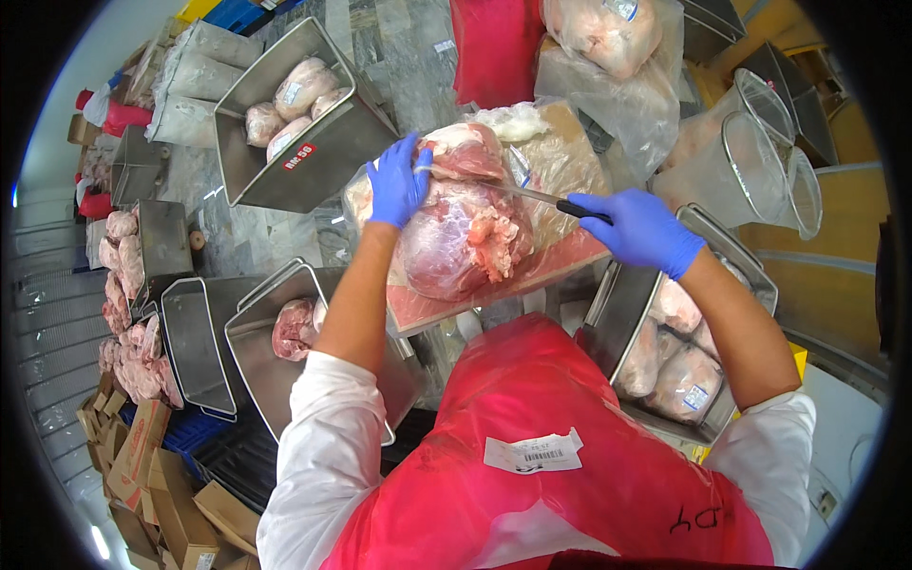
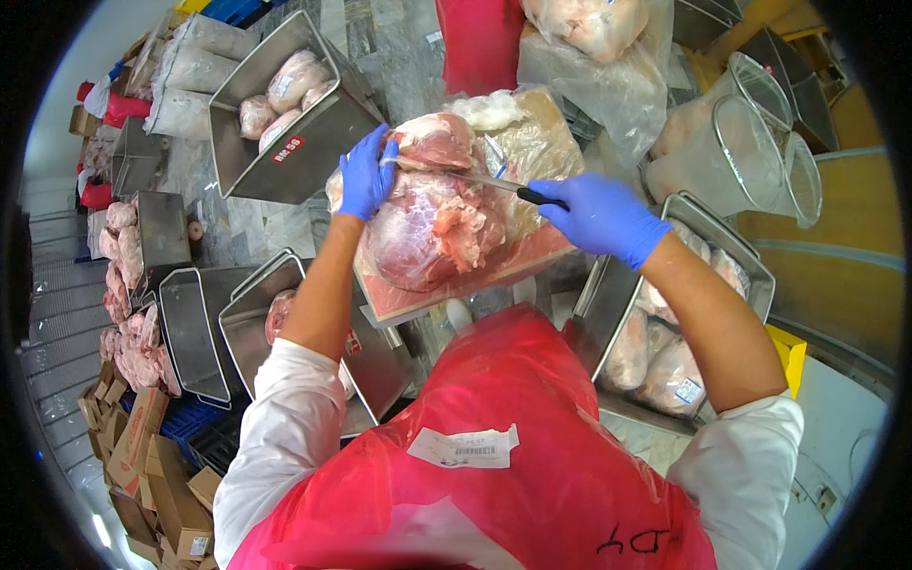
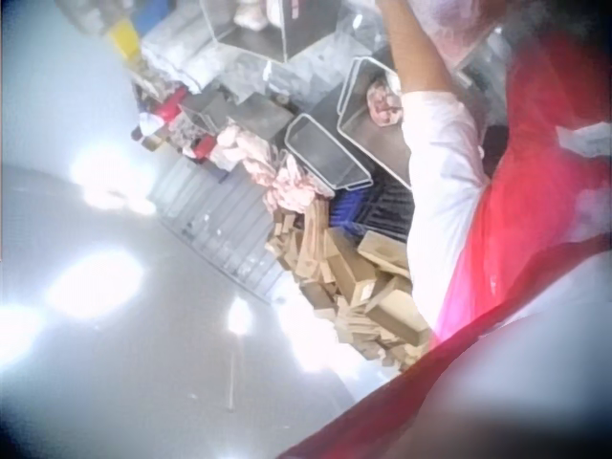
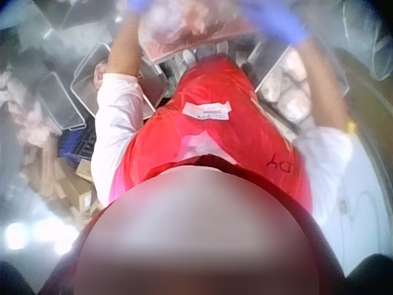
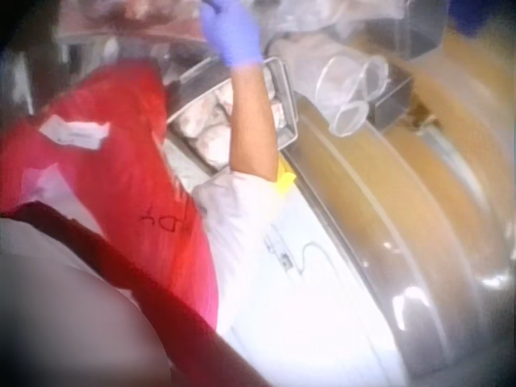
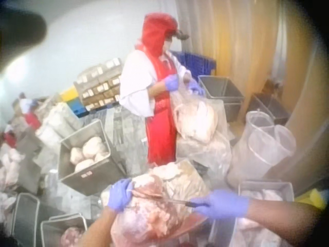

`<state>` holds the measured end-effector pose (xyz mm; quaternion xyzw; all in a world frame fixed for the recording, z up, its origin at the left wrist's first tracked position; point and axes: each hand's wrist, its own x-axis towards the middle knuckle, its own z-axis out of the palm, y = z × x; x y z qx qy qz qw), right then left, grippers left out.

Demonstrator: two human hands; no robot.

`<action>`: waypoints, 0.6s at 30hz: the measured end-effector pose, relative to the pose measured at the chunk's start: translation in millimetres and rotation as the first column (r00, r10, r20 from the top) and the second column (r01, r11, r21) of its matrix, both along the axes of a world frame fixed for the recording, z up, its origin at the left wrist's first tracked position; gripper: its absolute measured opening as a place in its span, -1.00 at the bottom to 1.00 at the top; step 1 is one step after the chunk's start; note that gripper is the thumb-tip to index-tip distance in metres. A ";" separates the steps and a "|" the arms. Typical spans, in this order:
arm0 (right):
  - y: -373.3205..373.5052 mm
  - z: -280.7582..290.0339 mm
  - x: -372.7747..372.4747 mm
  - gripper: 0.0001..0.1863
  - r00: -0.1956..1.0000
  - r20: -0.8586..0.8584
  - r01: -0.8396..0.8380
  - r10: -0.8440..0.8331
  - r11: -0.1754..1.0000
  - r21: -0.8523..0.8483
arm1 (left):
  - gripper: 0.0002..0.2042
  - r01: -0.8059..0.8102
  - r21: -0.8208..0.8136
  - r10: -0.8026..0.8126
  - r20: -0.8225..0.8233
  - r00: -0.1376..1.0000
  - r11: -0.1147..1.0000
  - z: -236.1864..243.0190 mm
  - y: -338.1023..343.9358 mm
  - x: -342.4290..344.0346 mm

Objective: The person uses a knife to trim fat and connective tissue from a large piece of raw meat on a cutting board. They repeatedly cut and remove sections of fat, placing them aside.

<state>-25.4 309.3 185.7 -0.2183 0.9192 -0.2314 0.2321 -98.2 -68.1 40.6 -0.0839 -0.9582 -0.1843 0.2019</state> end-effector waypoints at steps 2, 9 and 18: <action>10.8 -3.0 -7.9 -0.60 0.981 0.189 0.075 -0.053 0.990 -0.116 | -0.51 -0.019 0.001 0.019 0.276 0.961 1.000 -3.6 -1.3 -13.3; 19.5 -71.6 54.4 -0.52 0.958 -0.173 0.248 -0.227 0.963 0.109 | -0.30 -0.313 -0.048 0.280 0.584 0.761 0.949 -20.1 8.1 -5.9; 43.5 -193.5 88.9 -0.82 0.862 -0.400 0.408 -0.311 0.894 0.184 | -0.27 -0.295 -0.078 0.275 0.640 0.718 0.952 -28.3 23.3 -4.2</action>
